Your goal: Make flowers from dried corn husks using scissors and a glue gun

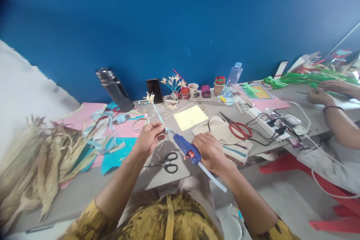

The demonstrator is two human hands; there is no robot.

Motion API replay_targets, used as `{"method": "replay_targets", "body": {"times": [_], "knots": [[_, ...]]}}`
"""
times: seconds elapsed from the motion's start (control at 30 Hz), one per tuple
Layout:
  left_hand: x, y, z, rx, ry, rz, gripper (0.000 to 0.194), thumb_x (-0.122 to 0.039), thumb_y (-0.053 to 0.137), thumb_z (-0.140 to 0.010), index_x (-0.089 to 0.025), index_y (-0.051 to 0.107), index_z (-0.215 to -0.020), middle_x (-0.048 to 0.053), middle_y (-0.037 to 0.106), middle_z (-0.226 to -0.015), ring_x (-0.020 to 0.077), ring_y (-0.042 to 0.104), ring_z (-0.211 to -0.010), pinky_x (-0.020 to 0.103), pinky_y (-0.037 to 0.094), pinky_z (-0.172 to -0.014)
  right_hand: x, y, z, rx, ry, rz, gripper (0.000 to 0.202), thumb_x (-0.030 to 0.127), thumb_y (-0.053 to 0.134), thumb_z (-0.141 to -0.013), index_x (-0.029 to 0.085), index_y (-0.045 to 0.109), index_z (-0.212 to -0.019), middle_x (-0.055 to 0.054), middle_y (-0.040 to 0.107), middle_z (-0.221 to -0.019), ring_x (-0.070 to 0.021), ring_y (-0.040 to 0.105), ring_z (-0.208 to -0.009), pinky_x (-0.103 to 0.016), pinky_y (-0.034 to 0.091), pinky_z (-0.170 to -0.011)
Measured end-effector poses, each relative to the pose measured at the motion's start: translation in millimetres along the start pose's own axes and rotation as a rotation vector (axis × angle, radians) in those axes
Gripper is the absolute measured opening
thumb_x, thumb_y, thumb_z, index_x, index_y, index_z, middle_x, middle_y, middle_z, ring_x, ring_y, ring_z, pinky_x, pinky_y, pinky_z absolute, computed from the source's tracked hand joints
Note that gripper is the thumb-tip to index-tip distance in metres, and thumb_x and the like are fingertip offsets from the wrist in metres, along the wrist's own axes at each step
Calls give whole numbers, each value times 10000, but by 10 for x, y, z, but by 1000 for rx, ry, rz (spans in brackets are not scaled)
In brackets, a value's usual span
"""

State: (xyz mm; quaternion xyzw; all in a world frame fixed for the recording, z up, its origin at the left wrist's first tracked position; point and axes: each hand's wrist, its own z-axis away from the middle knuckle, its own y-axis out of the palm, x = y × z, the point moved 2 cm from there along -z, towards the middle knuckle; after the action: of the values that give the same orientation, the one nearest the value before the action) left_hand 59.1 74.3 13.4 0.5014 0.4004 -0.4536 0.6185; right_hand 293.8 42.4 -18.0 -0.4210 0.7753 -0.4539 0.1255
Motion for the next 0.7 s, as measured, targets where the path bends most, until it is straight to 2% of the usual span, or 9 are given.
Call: {"method": "replay_targets", "body": {"times": [0.17, 0.3, 0.37, 0.47, 0.57, 0.63, 0.7], "knots": [[-1, -7, 2, -18, 5, 0, 319, -338, 835, -551, -163, 597, -672, 5, 627, -697, 121, 580, -674, 247, 427, -652, 40, 25, -23, 55, 29, 16, 269, 406, 586, -932, 200, 550, -763, -29, 598, -709, -179, 529, -662, -324, 302, -672], [-40, -41, 21, -21, -10, 47, 328, -331, 842, -539, -160, 600, -678, 16, 639, -700, 131, 597, -679, 253, 429, -648, -16, -44, 113, 82, 112, 79, 214, 352, 561, -937, 204, 556, -783, -36, 604, -733, -190, 530, -689, -325, 305, -683], [-45, -41, 33, -5, -41, 86, 333, -321, 846, -521, -158, 606, -685, 19, 645, -696, 132, 597, -663, 256, 432, -639, -72, -117, 155, 93, 199, 151, 155, 307, 531, -946, 203, 566, -835, -49, 608, -781, -207, 537, -736, -328, 316, -708], [-36, -20, 52, 4, -53, 122, 334, -313, 846, -511, -162, 601, -681, 12, 642, -679, 129, 593, -647, 255, 430, -626, -209, -187, 112, 144, 394, 307, 87, 244, 511, -933, 193, 581, -940, -96, 616, -921, -245, 548, -848, -339, 336, -759], [-29, 3, 71, -13, -29, 122, 327, -320, 842, -519, -164, 601, -676, 3, 630, -664, 131, 596, -657, 254, 431, -632, -441, -174, 0, 268, 558, 378, 132, 212, 515, -918, 183, 608, -1007, -134, 615, -1038, -280, 557, -972, -351, 351, -793], [-36, 13, 90, -25, -6, 125, 323, -326, 842, -525, -164, 608, -678, -2, 622, -663, 131, 596, -666, 256, 436, -647, -626, -162, -52, 372, 619, 383, 196, 199, 545, -892, 168, 634, -1064, -151, 617, -1074, -297, 561, -1022, -360, 364, -816], [-52, 22, 115, -25, 22, 133, 316, -335, 839, -539, -166, 608, -674, -1, 623, -675, 133, 597, -677, 260, 438, -659, -769, -180, -73, 462, 612, 336, 363, 169, 597, -836, 161, 629, -1198, -164, 618, -1150, -307, 561, -1079, -368, 380, -861]]}}
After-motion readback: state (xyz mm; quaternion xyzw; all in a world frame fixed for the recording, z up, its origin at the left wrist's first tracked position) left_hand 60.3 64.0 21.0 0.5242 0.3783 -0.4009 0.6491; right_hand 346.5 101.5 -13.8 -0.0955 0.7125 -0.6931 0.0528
